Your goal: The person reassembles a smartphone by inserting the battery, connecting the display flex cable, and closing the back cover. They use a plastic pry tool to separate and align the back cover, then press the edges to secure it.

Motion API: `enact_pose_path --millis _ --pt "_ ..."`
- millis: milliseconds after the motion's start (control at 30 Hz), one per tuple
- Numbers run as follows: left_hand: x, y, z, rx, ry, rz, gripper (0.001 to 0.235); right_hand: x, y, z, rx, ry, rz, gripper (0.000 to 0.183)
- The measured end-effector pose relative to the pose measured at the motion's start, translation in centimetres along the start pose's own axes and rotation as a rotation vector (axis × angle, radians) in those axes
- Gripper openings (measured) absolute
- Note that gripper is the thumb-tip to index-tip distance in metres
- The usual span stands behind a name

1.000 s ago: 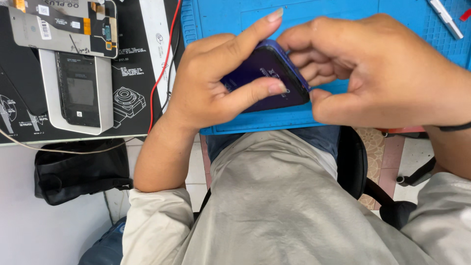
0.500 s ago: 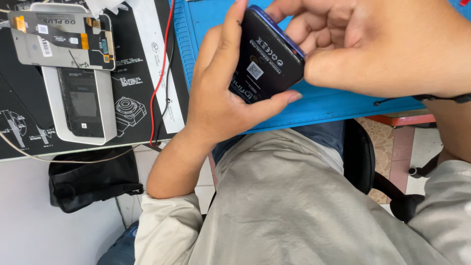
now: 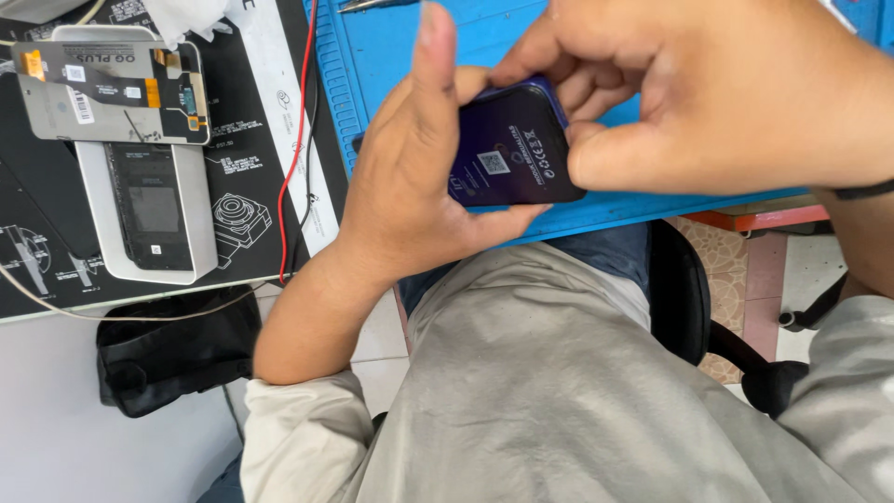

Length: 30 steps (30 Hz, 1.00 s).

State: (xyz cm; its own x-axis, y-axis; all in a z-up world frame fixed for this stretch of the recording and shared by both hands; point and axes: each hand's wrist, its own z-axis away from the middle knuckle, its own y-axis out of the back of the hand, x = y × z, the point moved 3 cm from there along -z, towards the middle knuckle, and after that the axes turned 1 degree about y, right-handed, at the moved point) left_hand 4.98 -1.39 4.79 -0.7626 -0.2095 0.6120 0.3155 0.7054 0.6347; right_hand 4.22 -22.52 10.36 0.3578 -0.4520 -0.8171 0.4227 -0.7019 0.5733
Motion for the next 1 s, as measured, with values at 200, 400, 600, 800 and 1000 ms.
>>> enact_pose_path --millis 200,400,600,800,1000 --pt "0.7 1.1 -0.6 0.004 -0.169 -0.274 0.124 -0.4 -0.8 1.9 0.221 -0.047 0.061 0.023" --pt "1.7 0.6 0.7 0.392 0.282 -0.322 0.116 0.0 -2.5 5.3 0.696 -0.111 -0.179 0.023" --pt "0.5 -3.0 2.7 0.682 0.535 1.408 0.071 0.4 -7.4 5.1 0.831 0.022 0.078 0.029" --pt "-0.3 -3.9 2.6 0.85 0.529 1.264 0.058 0.4 -9.6 4.2 0.69 0.121 0.266 0.031" --pt "-1.5 -4.5 2.8 0.822 0.431 1.2 0.063 1.0 -9.6 4.8 0.582 0.068 0.175 0.025"
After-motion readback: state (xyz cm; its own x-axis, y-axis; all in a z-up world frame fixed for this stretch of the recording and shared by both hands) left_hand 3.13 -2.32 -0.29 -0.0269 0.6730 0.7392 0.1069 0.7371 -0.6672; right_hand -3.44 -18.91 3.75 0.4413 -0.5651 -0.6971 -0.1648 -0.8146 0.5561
